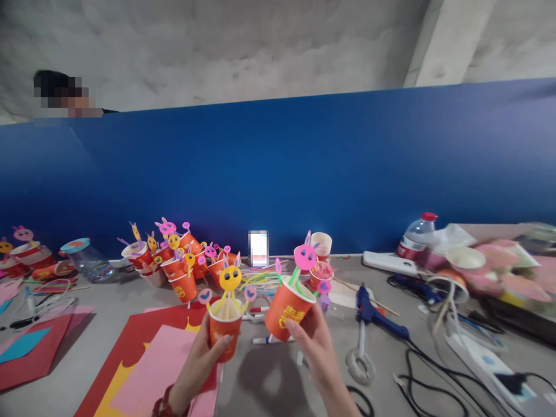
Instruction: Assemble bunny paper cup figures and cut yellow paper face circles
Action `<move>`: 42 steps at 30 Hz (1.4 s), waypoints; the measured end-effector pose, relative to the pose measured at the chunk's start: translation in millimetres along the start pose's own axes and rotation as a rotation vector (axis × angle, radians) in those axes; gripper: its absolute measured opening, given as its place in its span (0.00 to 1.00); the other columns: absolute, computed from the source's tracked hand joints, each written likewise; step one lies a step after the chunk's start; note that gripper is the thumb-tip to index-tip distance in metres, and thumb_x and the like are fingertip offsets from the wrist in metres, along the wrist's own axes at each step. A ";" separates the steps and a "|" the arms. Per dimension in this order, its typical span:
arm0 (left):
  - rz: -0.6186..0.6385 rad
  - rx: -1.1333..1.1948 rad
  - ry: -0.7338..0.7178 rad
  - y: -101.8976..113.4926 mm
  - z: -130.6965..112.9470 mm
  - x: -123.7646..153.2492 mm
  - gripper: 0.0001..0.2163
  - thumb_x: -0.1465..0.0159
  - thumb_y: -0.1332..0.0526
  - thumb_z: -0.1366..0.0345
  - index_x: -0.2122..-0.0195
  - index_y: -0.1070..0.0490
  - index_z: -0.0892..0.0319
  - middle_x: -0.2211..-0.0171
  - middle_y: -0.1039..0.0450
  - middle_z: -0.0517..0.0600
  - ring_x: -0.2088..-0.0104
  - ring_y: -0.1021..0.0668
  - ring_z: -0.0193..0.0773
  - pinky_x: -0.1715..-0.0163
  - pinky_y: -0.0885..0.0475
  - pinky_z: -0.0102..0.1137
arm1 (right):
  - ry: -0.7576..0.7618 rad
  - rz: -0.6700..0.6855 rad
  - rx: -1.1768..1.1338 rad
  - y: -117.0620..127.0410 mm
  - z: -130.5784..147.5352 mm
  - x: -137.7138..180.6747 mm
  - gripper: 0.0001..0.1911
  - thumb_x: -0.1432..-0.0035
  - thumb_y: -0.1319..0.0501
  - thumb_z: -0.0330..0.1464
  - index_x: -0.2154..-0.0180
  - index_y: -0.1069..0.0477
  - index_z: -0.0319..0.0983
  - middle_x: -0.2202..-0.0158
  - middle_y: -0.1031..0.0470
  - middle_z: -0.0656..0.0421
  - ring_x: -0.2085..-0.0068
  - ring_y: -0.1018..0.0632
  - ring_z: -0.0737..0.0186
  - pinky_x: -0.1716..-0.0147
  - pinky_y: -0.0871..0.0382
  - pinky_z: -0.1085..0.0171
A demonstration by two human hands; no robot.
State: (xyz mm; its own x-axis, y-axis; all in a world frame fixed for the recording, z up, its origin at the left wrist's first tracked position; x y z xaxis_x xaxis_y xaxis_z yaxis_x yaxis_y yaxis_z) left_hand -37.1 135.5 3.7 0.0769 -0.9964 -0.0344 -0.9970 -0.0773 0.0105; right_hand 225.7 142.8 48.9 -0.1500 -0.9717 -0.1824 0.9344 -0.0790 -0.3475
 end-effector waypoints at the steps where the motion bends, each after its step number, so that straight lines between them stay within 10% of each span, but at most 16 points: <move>1: 0.040 -0.011 -0.022 -7.4 -2.3 1.6 0.34 0.41 0.33 0.53 0.38 0.42 0.58 0.40 0.31 0.61 0.41 0.28 0.54 0.42 0.33 0.43 | 0.031 0.001 -0.021 -2.5 12.8 0.2 0.26 0.49 0.29 0.45 0.50 0.29 0.43 0.55 0.20 0.49 0.57 0.19 0.45 0.61 0.22 0.51; 11: 0.149 -0.145 -0.223 -41.5 -33.2 14.0 0.32 0.41 0.33 0.58 0.38 0.42 0.56 0.42 0.31 0.60 0.41 0.29 0.56 0.43 0.31 0.45 | 0.206 0.124 0.081 -54.0 32.8 -5.9 0.35 0.52 0.27 0.43 0.45 0.33 0.44 0.45 0.25 0.49 0.44 0.25 0.43 0.47 0.28 0.50; 42: 0.213 -0.433 -0.410 -53.8 -62.1 20.8 0.32 0.45 0.32 0.68 0.40 0.44 0.53 0.43 0.31 0.57 0.44 0.26 0.53 0.47 0.28 0.45 | 0.255 0.153 0.211 -47.9 31.8 2.0 0.32 0.53 0.26 0.42 0.47 0.30 0.44 0.49 0.23 0.51 0.48 0.23 0.45 0.49 0.27 0.52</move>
State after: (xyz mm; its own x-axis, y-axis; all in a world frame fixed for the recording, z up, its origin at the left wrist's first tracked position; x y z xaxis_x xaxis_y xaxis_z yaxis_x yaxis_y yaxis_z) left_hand 18.9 116.8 64.4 -0.2193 -0.9045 -0.3658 -0.8874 0.0291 0.4600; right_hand 190.9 137.5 94.4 -0.0540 -0.8914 -0.4501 0.9944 -0.0068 -0.1059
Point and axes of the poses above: each hand's wrist, its own x-axis away from the middle knuckle, its own y-axis out of the back of the hand, z = x × y, the point moved 9 cm from there along -x, towards the middle knuckle
